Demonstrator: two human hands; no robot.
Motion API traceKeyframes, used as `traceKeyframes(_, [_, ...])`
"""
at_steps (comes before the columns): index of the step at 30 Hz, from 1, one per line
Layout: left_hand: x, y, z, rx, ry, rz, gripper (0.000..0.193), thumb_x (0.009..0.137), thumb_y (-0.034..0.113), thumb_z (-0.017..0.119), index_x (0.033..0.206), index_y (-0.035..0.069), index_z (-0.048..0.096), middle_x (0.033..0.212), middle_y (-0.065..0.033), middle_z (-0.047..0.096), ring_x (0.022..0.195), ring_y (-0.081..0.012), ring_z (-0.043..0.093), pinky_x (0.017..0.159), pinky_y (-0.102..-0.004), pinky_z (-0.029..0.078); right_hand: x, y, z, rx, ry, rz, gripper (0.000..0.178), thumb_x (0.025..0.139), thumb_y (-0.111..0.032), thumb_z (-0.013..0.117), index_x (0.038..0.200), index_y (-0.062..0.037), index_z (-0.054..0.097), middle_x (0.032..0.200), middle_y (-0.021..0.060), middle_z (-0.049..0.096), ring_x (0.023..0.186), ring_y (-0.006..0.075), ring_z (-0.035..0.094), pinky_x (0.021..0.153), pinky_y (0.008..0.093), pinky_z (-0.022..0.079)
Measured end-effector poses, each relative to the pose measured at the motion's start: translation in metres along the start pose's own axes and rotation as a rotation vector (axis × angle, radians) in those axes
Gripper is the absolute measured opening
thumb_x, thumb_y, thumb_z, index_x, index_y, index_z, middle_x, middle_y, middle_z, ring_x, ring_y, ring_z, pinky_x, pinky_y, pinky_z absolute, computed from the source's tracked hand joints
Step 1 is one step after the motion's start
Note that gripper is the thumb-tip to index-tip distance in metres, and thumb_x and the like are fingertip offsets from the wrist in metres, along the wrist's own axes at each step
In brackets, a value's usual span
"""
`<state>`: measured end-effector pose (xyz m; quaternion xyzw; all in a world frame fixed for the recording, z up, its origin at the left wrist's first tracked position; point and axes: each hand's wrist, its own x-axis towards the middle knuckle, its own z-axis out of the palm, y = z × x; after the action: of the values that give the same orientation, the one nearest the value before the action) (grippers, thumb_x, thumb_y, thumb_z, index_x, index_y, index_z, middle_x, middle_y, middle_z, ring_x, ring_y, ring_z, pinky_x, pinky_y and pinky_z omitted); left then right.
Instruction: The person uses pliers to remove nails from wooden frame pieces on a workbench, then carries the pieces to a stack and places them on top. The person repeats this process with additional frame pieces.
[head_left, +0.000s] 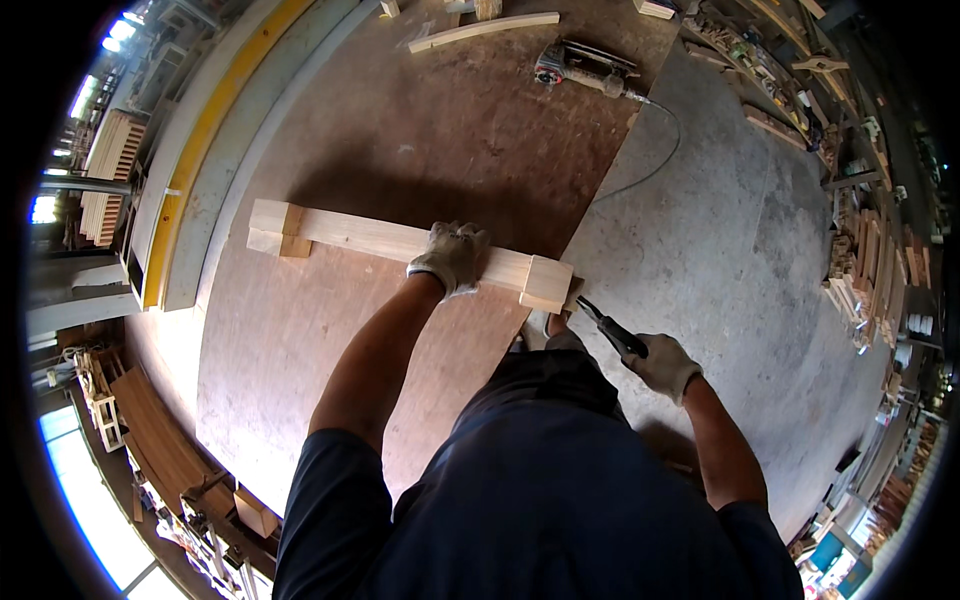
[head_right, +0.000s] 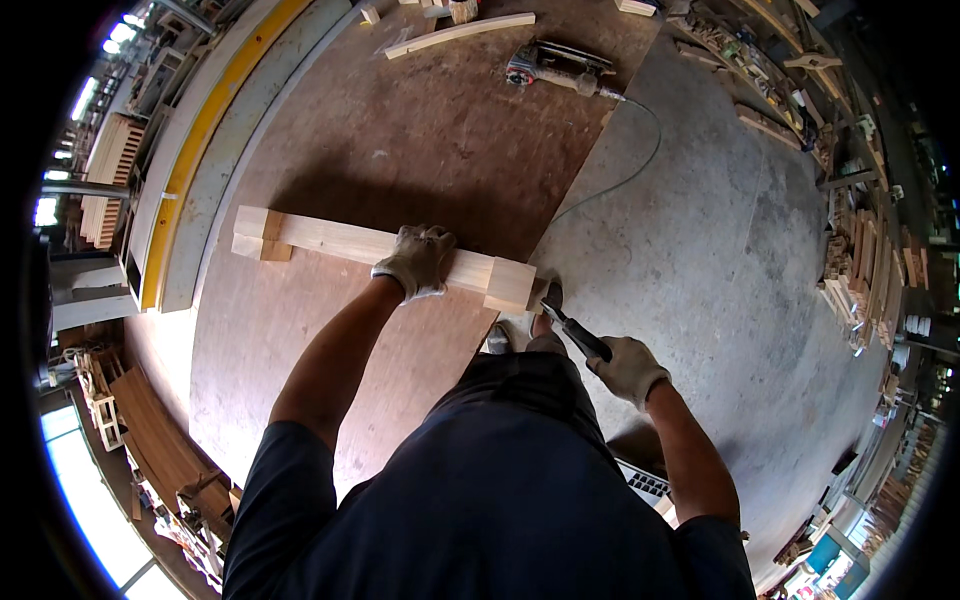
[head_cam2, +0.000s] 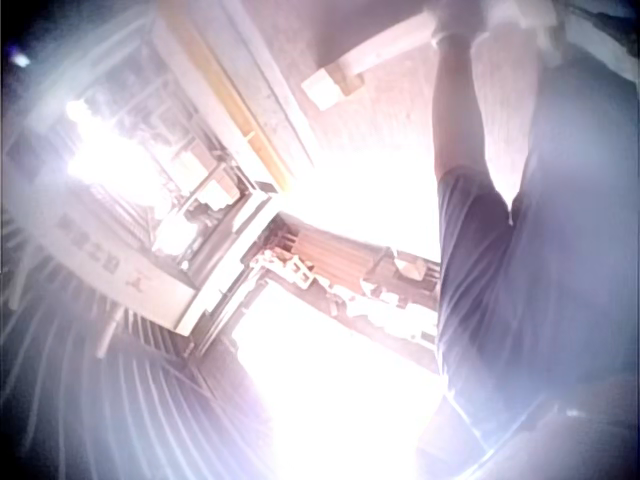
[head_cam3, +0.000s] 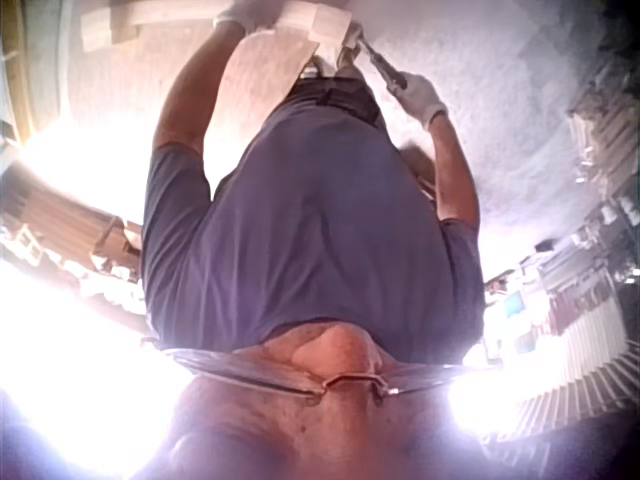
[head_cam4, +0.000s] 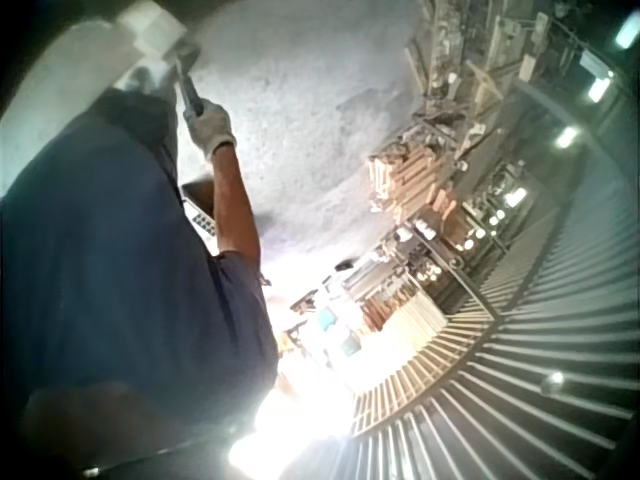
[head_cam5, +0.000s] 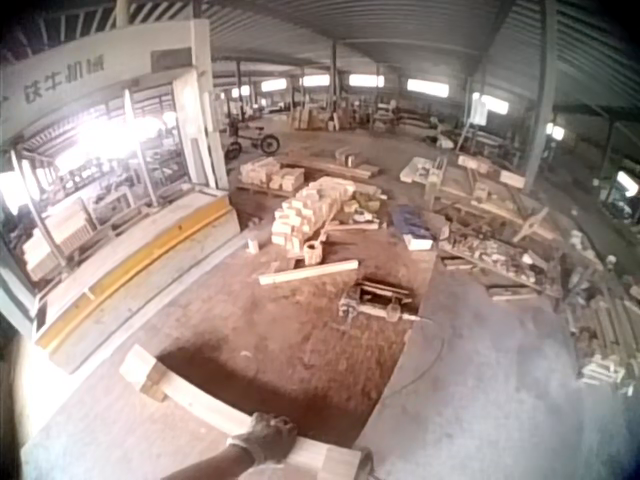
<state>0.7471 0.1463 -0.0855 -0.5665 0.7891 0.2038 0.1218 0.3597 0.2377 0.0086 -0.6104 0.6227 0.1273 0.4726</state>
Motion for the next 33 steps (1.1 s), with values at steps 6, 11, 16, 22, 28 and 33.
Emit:
traceKeyframes(6, [0.002,0.002,0.000,0.003,-0.008,-0.013,0.066,0.071,0.031,0.083,0.131,0.013,0.063,0.137,-0.0129,0.062,0.131,-0.0350,0.054,0.109,-0.0500,0.039,0.007,0.010,0.004,0.143,-0.145,0.036,0.032,0.093,-0.029,0.069,0.105,0.0011,0.073,0.089,0.0196,0.074,0.084,0.0344,0.071,0.081,0.0436,0.054])
traceKeyframes(11, [0.003,-0.001,0.003,-0.020,0.002,-0.002,0.060,0.073,0.027,0.080,0.128,0.012,0.064,0.137,-0.0141,0.063,0.131,-0.0357,0.055,0.108,-0.0500,0.039,-0.002,-0.026,-0.011,-0.116,-0.136,0.038,0.032,0.095,-0.029,0.066,0.108,-0.0002,0.072,0.093,0.0199,0.074,0.090,0.0373,0.071,0.084,0.0463,0.054])
traceKeyframes(16, [0.002,0.000,0.001,-0.034,0.004,-0.010,0.054,0.074,0.023,0.077,0.125,0.010,0.065,0.136,-0.0149,0.063,0.130,-0.0360,0.055,0.108,-0.0497,0.039,-0.007,-0.030,-0.001,-0.547,0.151,-0.032,0.040,0.096,-0.021,0.060,0.132,-0.0050,0.063,0.113,0.0194,0.070,0.110,0.0362,0.067,0.098,0.0484,0.051])
traceKeyframes(22, [0.000,0.003,-0.004,-0.011,-0.012,-0.008,0.057,0.074,0.023,0.078,0.128,0.011,0.065,0.136,-0.0146,0.063,0.130,-0.0355,0.056,0.109,-0.0497,0.038,-0.001,-0.014,0.014,-0.951,0.359,-0.143,0.055,0.094,-0.018,0.057,0.145,-0.0001,0.053,0.131,0.0136,0.064,0.112,0.0296,0.062,0.097,0.0419,0.048])
traceKeyframes(28, [0.001,0.000,0.002,-0.002,0.005,-0.004,0.059,0.075,0.025,0.078,0.131,0.012,0.064,0.136,-0.0138,0.063,0.130,-0.0353,0.056,0.110,-0.0496,0.038,0.018,0.023,0.043,-1.131,0.560,-0.285,0.061,0.096,-0.014,0.053,0.154,0.0022,0.042,0.140,0.0169,0.055,0.114,0.0286,0.058,0.099,0.0430,0.046])
traceKeyframes(33, [0.002,0.003,-0.003,-0.005,-0.002,-0.011,0.059,0.077,0.025,0.077,0.133,0.012,0.064,0.137,-0.0142,0.063,0.130,-0.0356,0.057,0.111,-0.0493,0.037,0.037,0.048,0.059,-1.064,0.609,-0.340,0.064,0.096,-0.014,0.054,0.156,0.0029,0.039,0.135,0.0182,0.056,0.115,0.0304,0.056,0.099,0.0451,0.045])
